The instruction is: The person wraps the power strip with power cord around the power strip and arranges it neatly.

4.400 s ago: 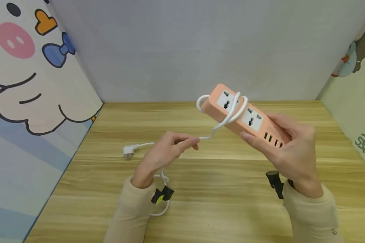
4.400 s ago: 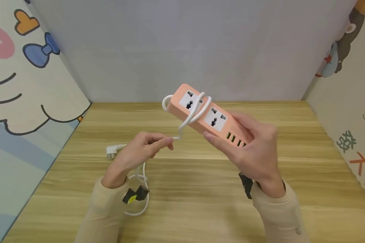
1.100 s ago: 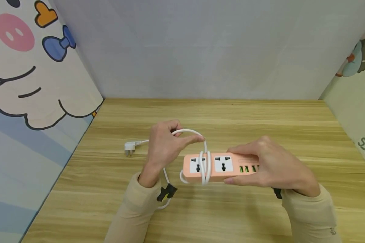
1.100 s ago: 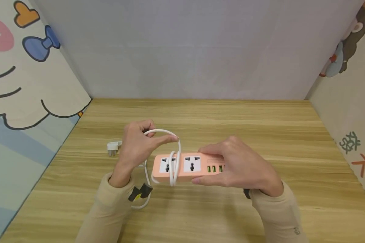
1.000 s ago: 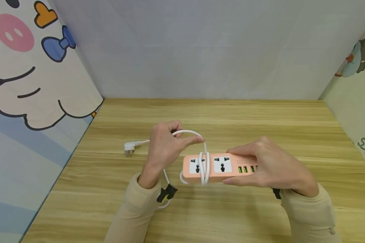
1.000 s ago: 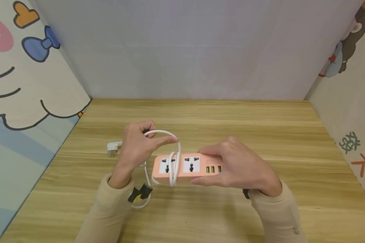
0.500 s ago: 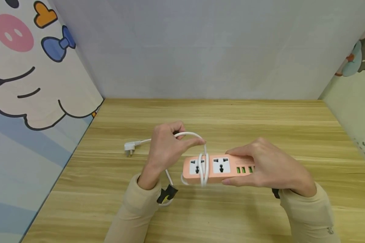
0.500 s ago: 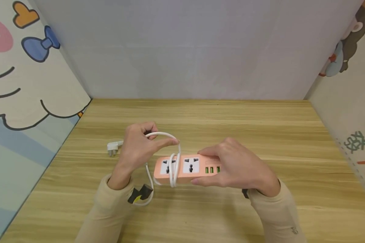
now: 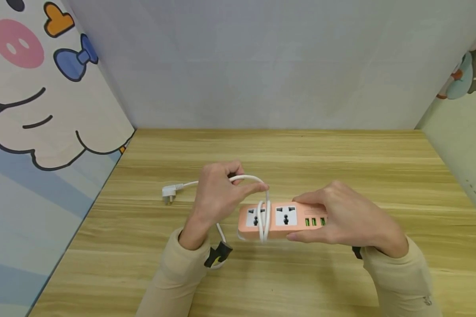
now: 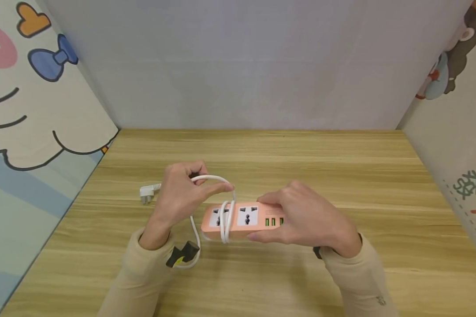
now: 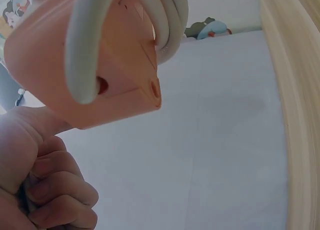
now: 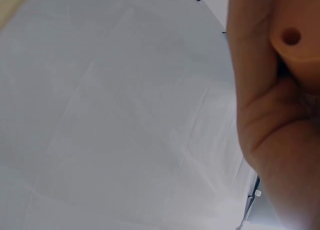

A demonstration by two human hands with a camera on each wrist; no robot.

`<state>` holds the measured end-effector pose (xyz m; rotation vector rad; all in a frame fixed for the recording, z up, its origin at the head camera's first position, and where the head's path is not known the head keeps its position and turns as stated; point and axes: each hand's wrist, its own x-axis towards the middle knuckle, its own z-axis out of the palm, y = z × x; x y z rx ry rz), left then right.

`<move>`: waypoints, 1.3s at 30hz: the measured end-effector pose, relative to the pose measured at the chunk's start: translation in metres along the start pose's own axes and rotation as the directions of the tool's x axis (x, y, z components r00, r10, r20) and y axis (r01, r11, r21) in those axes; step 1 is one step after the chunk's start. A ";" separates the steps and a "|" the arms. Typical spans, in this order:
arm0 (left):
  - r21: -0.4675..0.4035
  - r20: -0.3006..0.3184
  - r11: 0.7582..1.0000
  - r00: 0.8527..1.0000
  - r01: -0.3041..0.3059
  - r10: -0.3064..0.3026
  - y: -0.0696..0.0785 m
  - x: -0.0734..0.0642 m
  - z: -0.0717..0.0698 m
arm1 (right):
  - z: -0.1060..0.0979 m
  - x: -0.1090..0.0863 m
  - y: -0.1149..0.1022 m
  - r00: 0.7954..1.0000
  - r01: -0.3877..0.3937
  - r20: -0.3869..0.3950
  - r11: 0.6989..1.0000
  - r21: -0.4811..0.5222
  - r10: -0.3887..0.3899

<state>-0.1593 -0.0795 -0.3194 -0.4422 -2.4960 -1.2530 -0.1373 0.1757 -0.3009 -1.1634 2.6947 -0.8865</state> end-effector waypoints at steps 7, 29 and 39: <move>0.012 0.000 0.999 0.999 -0.033 0.033 0.001 -0.001 0.000 | 0.001 0.002 0.000 1.000 -0.011 -0.007 1.000 -0.024 0.010; 0.028 0.016 0.998 0.999 -0.052 0.051 0.006 -0.004 -0.003 | 0.002 0.004 0.000 0.999 -0.051 -0.008 0.997 -0.057 0.050; -0.008 0.006 0.997 0.997 -0.079 0.079 0.009 -0.004 -0.003 | 0.002 0.004 0.000 0.998 -0.067 -0.020 0.995 -0.077 0.065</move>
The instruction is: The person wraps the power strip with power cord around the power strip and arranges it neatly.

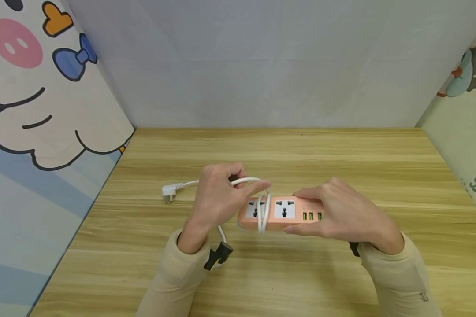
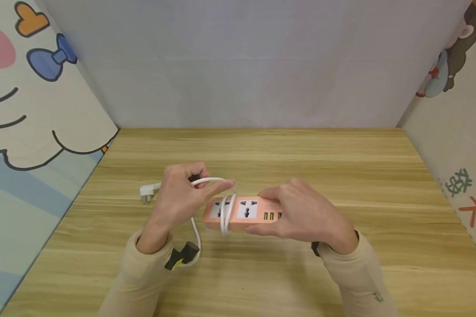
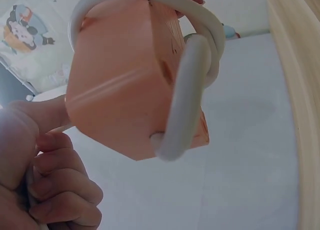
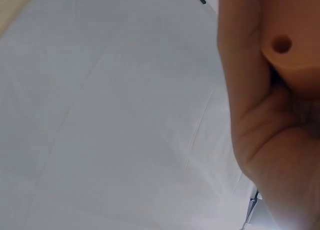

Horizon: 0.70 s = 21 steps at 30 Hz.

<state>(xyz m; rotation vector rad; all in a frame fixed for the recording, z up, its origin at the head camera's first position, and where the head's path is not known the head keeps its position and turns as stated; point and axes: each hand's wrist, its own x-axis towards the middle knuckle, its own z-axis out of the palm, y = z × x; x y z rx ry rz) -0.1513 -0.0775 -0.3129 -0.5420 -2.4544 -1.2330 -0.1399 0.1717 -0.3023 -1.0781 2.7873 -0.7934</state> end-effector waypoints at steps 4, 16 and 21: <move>-0.002 -0.003 1.000 1.000 -0.013 0.013 0.001 0.000 0.000 | 0.001 0.001 -0.001 1.000 -0.008 -0.008 1.000 -0.011 0.008; -0.042 0.020 0.999 1.000 -0.007 0.008 0.003 -0.001 0.000 | 0.001 0.002 -0.002 0.997 -0.036 -0.069 0.999 -0.003 0.035; -0.066 0.019 0.997 0.999 -0.040 0.041 0.003 -0.002 0.001 | 0.001 0.001 0.000 0.994 -0.054 -0.097 0.998 -0.014 0.052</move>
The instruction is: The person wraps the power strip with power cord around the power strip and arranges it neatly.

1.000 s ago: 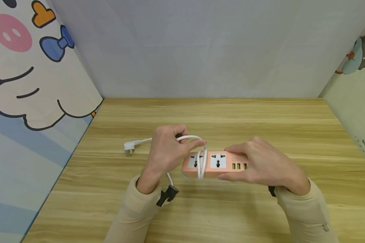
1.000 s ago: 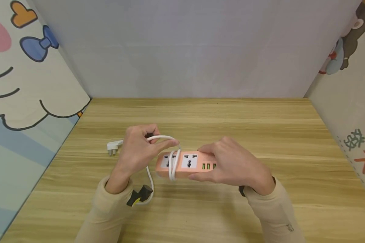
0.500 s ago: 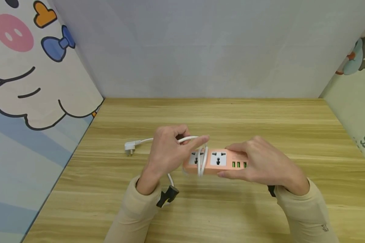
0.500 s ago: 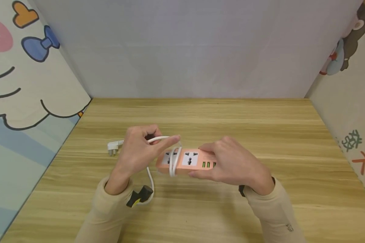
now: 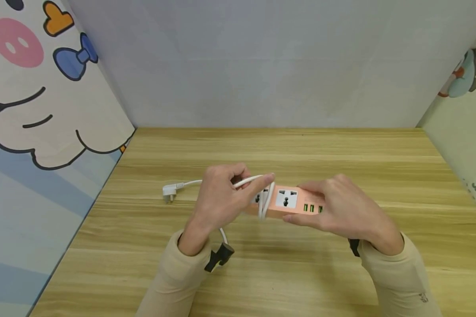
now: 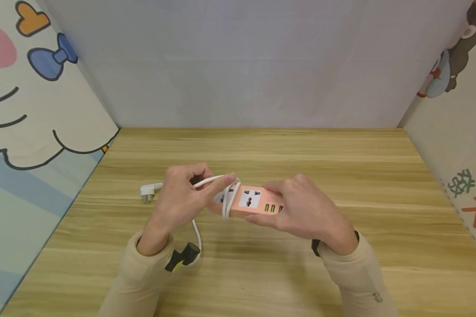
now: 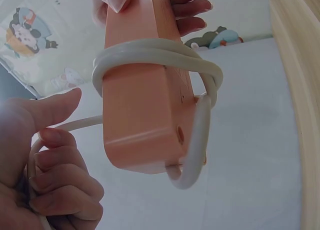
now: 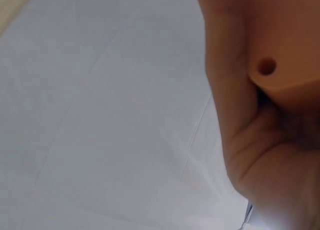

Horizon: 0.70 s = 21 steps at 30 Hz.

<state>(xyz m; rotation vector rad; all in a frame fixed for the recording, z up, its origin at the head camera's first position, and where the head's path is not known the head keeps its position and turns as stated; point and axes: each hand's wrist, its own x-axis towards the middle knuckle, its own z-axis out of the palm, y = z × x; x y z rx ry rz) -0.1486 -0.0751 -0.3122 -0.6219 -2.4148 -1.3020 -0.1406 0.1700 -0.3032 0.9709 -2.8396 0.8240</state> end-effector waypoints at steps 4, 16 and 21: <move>-0.010 0.001 1.000 1.000 -0.002 0.002 0.001 -0.001 0.000 | 0.000 0.000 0.001 1.000 0.008 -0.026 1.000 -0.003 -0.008; -0.020 0.039 1.000 0.999 0.009 -0.009 0.003 -0.001 0.000 | -0.002 -0.001 -0.001 0.995 -0.064 -0.080 0.998 0.014 0.065; -0.019 0.050 0.999 0.998 -0.030 0.031 0.003 -0.001 0.000 | -0.002 0.000 -0.001 0.992 -0.080 -0.092 0.997 0.019 0.082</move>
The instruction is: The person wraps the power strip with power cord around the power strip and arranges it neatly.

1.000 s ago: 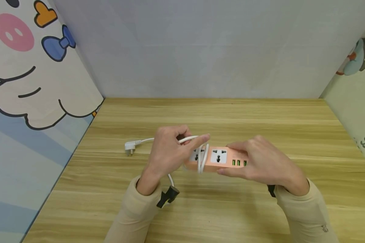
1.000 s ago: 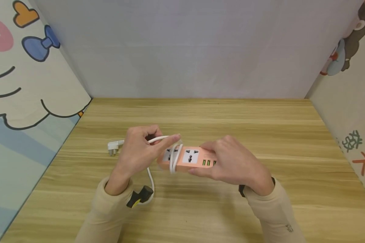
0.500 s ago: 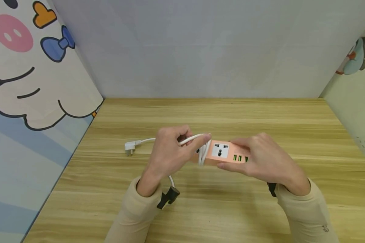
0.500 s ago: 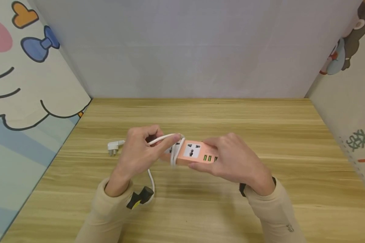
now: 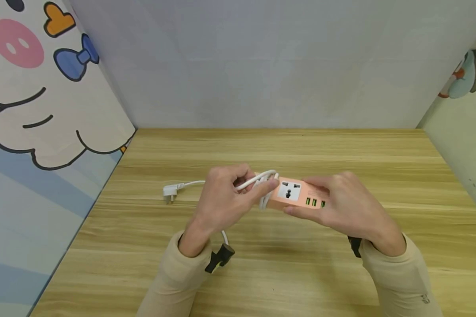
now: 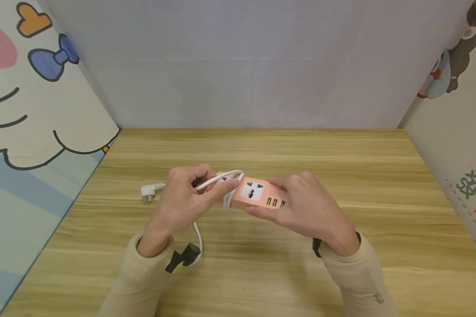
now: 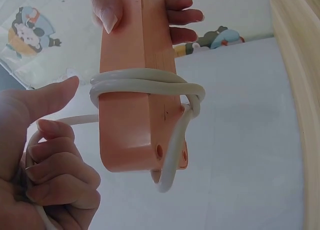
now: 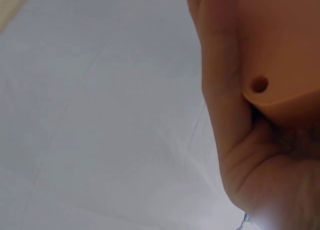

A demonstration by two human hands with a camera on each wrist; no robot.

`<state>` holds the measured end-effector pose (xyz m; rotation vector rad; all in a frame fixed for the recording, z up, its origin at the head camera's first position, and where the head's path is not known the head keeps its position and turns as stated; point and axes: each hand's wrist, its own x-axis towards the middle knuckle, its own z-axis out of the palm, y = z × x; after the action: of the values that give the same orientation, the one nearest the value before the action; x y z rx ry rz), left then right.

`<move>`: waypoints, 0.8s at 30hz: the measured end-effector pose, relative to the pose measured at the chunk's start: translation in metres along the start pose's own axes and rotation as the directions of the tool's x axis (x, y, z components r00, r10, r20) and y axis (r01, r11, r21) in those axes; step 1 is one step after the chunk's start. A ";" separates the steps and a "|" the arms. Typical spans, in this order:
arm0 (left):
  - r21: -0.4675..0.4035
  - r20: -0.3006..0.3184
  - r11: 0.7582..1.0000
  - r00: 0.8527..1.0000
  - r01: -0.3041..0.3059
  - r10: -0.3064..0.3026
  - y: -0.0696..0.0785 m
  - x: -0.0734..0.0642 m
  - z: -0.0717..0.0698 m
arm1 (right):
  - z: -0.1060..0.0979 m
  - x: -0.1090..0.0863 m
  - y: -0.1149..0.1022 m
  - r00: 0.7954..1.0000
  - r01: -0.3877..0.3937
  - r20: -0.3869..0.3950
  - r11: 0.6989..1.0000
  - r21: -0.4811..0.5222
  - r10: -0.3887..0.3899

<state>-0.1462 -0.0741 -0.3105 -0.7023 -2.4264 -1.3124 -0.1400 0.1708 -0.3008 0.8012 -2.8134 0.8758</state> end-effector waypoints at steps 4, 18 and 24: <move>0.005 0.007 1.000 1.000 -0.024 0.024 0.000 0.000 0.000 | -0.001 0.000 -0.001 1.000 -0.016 -0.014 1.000 0.003 0.016; 0.008 0.024 0.997 0.997 -0.074 0.074 -0.001 0.000 0.002 | -0.001 0.000 -0.008 0.990 -0.131 -0.055 0.991 0.030 0.132; 0.024 0.024 0.996 0.997 -0.080 0.080 0.000 -0.001 0.001 | -0.001 0.001 -0.008 0.989 -0.111 -0.099 0.993 0.034 0.114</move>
<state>-0.1455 -0.0733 -0.3114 -0.8030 -2.4020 -1.2475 -0.1365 0.1654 -0.2959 0.5888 -2.7864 0.9454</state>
